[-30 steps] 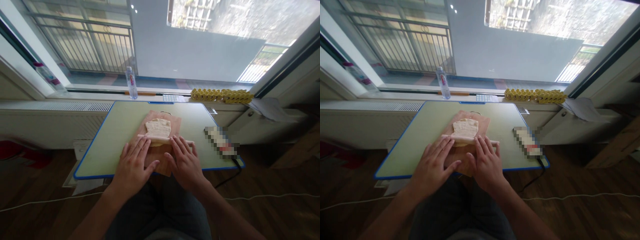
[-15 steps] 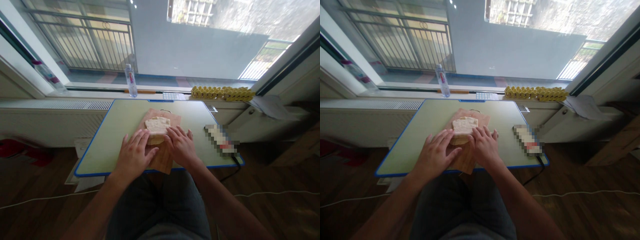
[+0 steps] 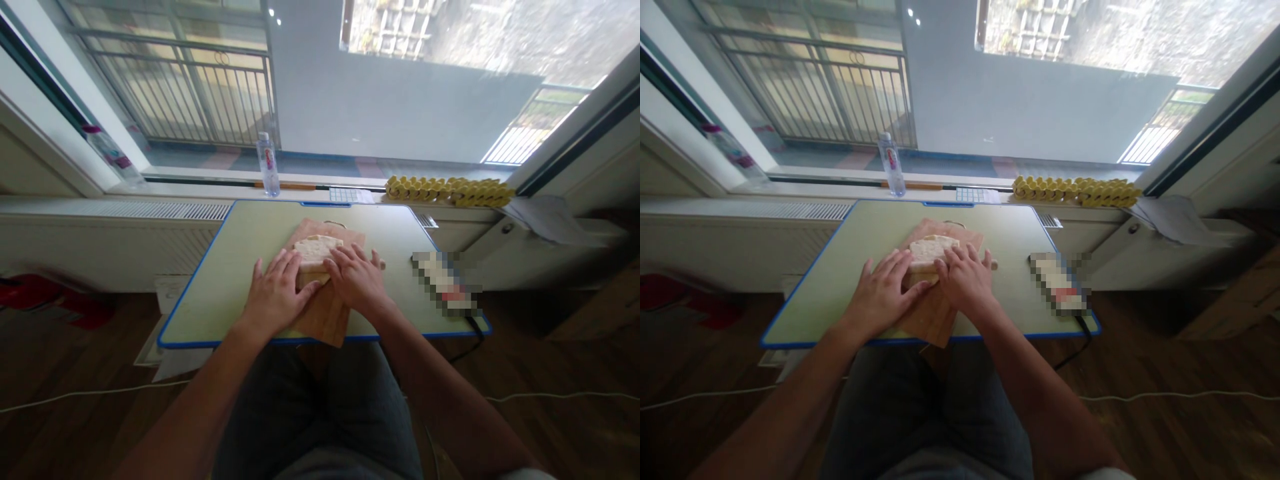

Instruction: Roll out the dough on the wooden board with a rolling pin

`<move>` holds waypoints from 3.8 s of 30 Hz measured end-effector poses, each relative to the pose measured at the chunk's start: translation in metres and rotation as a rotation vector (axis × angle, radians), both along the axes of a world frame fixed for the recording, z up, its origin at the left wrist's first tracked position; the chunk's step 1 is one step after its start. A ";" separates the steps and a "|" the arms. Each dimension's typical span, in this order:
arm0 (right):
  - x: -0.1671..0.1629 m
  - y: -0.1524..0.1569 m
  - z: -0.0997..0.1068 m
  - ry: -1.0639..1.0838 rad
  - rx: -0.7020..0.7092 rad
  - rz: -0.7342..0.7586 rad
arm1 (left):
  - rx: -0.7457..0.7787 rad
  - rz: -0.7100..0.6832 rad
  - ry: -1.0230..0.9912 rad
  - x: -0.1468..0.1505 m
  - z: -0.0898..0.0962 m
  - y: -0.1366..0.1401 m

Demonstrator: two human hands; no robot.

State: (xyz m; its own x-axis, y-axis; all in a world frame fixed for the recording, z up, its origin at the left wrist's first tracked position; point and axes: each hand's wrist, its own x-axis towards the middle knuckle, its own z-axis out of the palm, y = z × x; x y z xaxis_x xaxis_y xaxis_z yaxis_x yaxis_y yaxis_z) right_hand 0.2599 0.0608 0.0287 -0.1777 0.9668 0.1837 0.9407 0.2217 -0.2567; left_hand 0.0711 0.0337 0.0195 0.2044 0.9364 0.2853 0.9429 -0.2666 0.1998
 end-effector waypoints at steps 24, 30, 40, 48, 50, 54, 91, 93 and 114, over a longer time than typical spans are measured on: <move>0.012 -0.064 -0.011 0.046 0.100 0.068 | 0.056 -0.070 -0.004 -0.004 -0.004 -0.052; 0.011 -0.050 -0.014 0.017 0.090 0.056 | 0.037 -0.076 -0.009 -0.004 -0.004 -0.037; 0.011 -0.081 -0.019 0.043 0.139 0.079 | 0.096 -0.077 -0.034 -0.006 -0.012 -0.062; 0.009 -0.048 -0.019 0.016 0.117 0.048 | 0.063 -0.070 -0.056 -0.003 -0.004 -0.032; 0.009 -0.043 -0.018 0.016 0.114 0.040 | 0.062 -0.066 -0.068 -0.002 -0.003 -0.028; 0.010 -0.062 -0.017 0.018 0.122 0.064 | 0.069 -0.073 -0.066 -0.004 -0.003 -0.045; 0.016 -0.106 -0.024 0.086 0.218 0.112 | 0.207 -0.036 -0.047 -0.004 -0.020 -0.090; 0.017 -0.101 -0.023 0.083 0.204 0.112 | 0.197 -0.034 -0.049 -0.004 -0.019 -0.087; 0.031 -0.061 -0.020 -0.075 0.151 0.063 | 0.178 0.006 -0.057 -0.006 -0.017 -0.058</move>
